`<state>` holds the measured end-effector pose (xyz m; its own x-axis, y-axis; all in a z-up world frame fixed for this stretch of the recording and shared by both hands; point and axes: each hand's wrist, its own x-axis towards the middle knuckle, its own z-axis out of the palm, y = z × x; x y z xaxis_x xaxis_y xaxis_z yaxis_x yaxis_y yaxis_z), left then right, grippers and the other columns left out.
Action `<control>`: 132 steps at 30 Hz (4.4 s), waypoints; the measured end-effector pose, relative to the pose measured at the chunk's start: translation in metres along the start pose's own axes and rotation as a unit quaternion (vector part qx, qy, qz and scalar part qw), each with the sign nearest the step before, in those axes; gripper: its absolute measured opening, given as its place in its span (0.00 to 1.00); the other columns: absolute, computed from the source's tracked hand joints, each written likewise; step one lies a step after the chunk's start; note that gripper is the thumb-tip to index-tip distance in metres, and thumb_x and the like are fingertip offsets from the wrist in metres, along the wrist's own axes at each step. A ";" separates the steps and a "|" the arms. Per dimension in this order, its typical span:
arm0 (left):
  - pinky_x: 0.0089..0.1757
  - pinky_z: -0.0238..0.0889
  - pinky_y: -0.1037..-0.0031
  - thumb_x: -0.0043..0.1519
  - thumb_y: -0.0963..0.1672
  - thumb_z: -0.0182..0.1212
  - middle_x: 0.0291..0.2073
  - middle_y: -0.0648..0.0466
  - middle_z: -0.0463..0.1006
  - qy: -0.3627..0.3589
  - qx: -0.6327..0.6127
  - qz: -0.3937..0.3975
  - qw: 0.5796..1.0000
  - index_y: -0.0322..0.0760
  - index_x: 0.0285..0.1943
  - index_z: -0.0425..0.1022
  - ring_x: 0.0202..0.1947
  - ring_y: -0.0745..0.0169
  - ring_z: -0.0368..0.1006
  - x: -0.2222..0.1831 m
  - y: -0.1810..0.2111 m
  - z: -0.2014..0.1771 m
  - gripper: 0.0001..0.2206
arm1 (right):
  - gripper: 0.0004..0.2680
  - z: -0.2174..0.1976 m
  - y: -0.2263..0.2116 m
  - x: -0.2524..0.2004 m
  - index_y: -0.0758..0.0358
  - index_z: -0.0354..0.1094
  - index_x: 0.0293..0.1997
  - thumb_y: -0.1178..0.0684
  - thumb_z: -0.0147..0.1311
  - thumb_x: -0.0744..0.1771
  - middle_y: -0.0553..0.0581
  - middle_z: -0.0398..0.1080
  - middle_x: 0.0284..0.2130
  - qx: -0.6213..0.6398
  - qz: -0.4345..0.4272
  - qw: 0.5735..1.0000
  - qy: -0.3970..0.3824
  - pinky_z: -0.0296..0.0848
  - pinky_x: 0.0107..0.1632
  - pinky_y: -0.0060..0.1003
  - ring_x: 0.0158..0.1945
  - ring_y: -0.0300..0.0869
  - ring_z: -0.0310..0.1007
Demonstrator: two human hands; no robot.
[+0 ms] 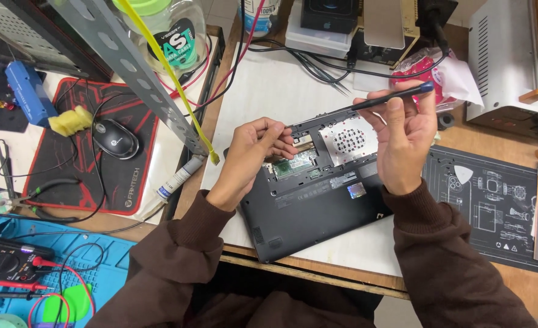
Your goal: The person is securing the bottom casing of a laptop by tightening screws with a screwdriver and snapping the plastic panels into place.
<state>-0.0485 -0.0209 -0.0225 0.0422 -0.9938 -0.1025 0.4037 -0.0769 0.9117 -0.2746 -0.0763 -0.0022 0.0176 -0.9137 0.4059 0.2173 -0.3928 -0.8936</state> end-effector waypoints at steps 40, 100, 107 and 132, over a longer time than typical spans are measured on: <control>0.69 0.38 0.51 0.69 0.40 0.43 0.78 0.43 0.41 0.143 0.240 0.066 0.958 0.39 0.73 0.54 0.81 0.45 0.30 -0.093 -0.018 0.023 0.21 | 0.22 0.027 -0.052 -0.023 0.48 0.41 0.62 0.76 0.42 0.72 0.75 0.68 0.45 -0.058 -0.158 0.975 -0.145 0.89 0.47 0.51 0.43 0.60 0.76; 0.42 0.62 0.81 0.63 0.42 0.64 0.28 0.60 0.81 -0.216 0.239 0.119 0.939 0.42 0.32 0.71 0.35 0.76 0.71 -0.051 0.064 -0.023 0.08 | 0.07 0.073 -0.053 -0.043 0.49 0.61 0.55 0.58 0.50 0.73 0.55 0.78 0.45 -0.152 -0.124 0.925 -0.324 0.70 0.66 0.45 0.49 0.44 0.81; 0.44 0.57 0.77 0.59 0.54 0.62 0.35 0.62 0.65 -0.277 0.278 0.141 0.909 0.39 0.50 0.70 0.41 0.70 0.61 -0.044 0.061 -0.020 0.20 | 0.15 0.070 -0.055 -0.042 0.58 0.56 0.60 0.63 0.58 0.70 0.59 0.75 0.45 -0.131 -0.175 0.918 -0.330 0.80 0.62 0.49 0.49 0.48 0.83; 0.43 0.58 0.57 0.59 0.39 0.64 0.38 0.50 0.78 -0.352 0.567 0.327 0.669 0.41 0.41 0.76 0.44 0.44 0.72 0.090 -0.107 0.206 0.05 | 0.09 -0.198 -0.048 0.002 0.72 0.61 0.63 0.65 0.50 0.75 0.65 0.65 0.45 -0.314 -0.184 0.924 0.118 0.82 0.41 0.40 0.43 0.50 0.72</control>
<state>-0.2757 -0.1187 -0.0471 -0.7317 -0.6047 0.3146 -0.4599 0.7786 0.4270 -0.4781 -0.0797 0.0040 -0.1739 -0.6744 0.7176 -0.4448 -0.5964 -0.6682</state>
